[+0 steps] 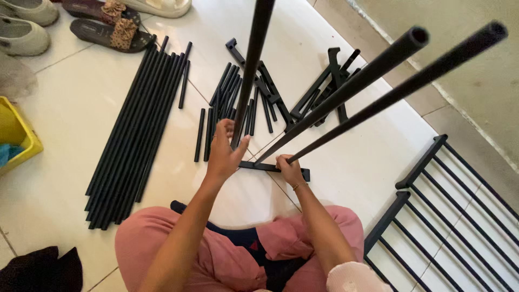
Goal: The person assembles a black metal frame by inserting vertical rods into a base and attaching horizontal crossbars. They repeat this process to build multiple identical frame sections on the floor.
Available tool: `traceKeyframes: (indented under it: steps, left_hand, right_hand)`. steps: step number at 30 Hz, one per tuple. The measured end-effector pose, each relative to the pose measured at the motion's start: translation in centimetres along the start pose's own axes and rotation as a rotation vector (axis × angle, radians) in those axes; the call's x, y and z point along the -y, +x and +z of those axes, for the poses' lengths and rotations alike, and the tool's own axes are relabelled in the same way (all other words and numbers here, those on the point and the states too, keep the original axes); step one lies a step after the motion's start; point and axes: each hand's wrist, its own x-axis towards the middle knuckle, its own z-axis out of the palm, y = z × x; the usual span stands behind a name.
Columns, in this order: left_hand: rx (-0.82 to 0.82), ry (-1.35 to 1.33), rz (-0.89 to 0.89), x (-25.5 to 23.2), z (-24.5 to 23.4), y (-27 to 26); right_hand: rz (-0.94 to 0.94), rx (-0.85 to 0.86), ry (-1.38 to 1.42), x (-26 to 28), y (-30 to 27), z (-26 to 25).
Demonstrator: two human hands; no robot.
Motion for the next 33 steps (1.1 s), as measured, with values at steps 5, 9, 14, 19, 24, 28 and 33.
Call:
traceKeyframes:
  steps: [5,9,14,19,24,28,33]
  left_hand:
    - [-0.160,-0.093,0.323,-9.7,-2.6,0.0]
    - [0.054,-0.087,0.080,-10.8,-3.3,1.8]
    - [0.010,-0.162,0.206,-9.0,-2.1,1.9]
    - [0.001,-0.164,0.255,-8.6,-2.1,1.9]
    - [0.063,-0.050,0.163,-9.1,-2.8,1.8]
    - [0.072,-0.101,0.212,-9.2,-2.8,1.6]
    - [0.031,-0.129,0.237,-8.7,-1.8,1.5]
  right_hand:
    - [0.087,-0.057,-0.094,3.6,-0.6,0.8]
    - [0.091,-0.099,-0.193,4.1,-1.0,0.7]
    - [0.186,-0.173,-0.266,3.3,-0.8,0.9]
    - [0.061,-0.265,-0.372,2.8,-1.7,1.3]
    - [0.096,-0.539,-0.325,1.7,-4.9,3.3]
    - [0.226,-0.487,-0.514,0.9,-7.3,5.8]
    - [0.045,0.031,-0.321,2.0,-8.6,11.2]
